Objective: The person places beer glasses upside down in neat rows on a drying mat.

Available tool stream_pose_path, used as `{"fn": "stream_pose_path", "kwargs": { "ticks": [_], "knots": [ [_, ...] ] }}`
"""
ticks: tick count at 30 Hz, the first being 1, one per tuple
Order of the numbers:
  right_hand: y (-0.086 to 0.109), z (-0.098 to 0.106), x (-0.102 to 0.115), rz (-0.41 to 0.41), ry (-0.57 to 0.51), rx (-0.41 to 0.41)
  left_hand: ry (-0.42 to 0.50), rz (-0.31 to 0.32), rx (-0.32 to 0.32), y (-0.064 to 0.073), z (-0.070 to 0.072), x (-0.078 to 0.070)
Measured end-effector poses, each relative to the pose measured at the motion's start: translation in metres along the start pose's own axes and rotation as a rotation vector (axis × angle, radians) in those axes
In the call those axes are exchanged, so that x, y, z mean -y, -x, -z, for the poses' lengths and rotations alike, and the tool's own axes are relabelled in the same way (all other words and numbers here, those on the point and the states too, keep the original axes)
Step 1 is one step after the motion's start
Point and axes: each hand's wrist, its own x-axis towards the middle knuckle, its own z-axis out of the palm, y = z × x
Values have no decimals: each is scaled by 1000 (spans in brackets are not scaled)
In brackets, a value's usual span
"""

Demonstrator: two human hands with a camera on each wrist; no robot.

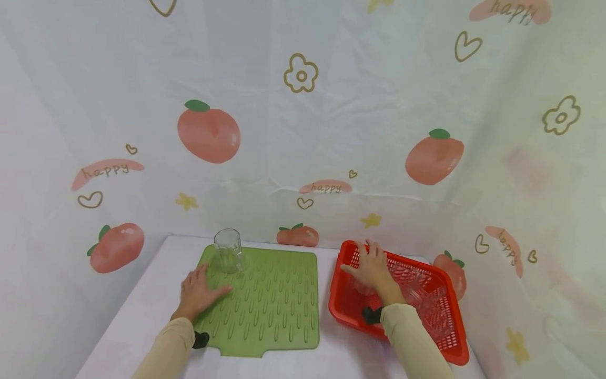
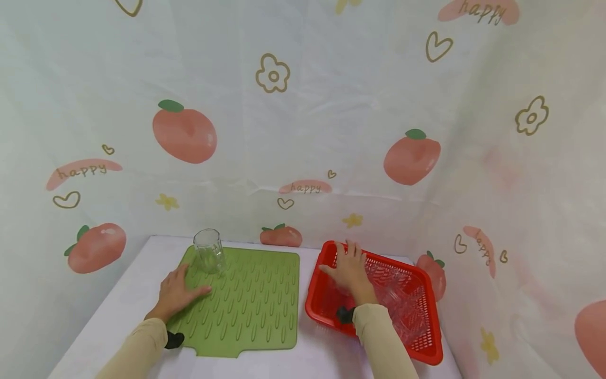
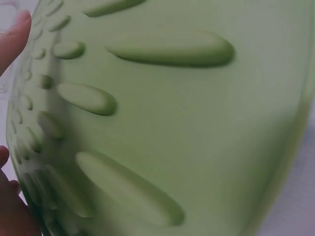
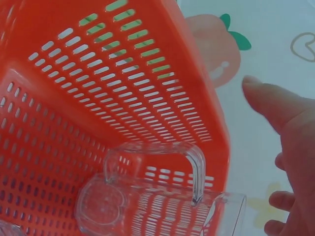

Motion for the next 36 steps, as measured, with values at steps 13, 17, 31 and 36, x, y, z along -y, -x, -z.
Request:
{"fn": "stream_pose_path", "kwargs": {
  "ticks": [13,17,31,36],
  "knots": [
    [-2,-3,-9,-31,-18,52,-57,17,81,4,-5,7],
    [-1,-1,-12,-56,-16,56,-49,0,72,5,-6,7],
    [3,4,-20,-125,-2,87,-100,39,119,5,-8,4],
    [3,6,-18,-103,30,110,-106,55,141,4,-8,7]
  ]
}}
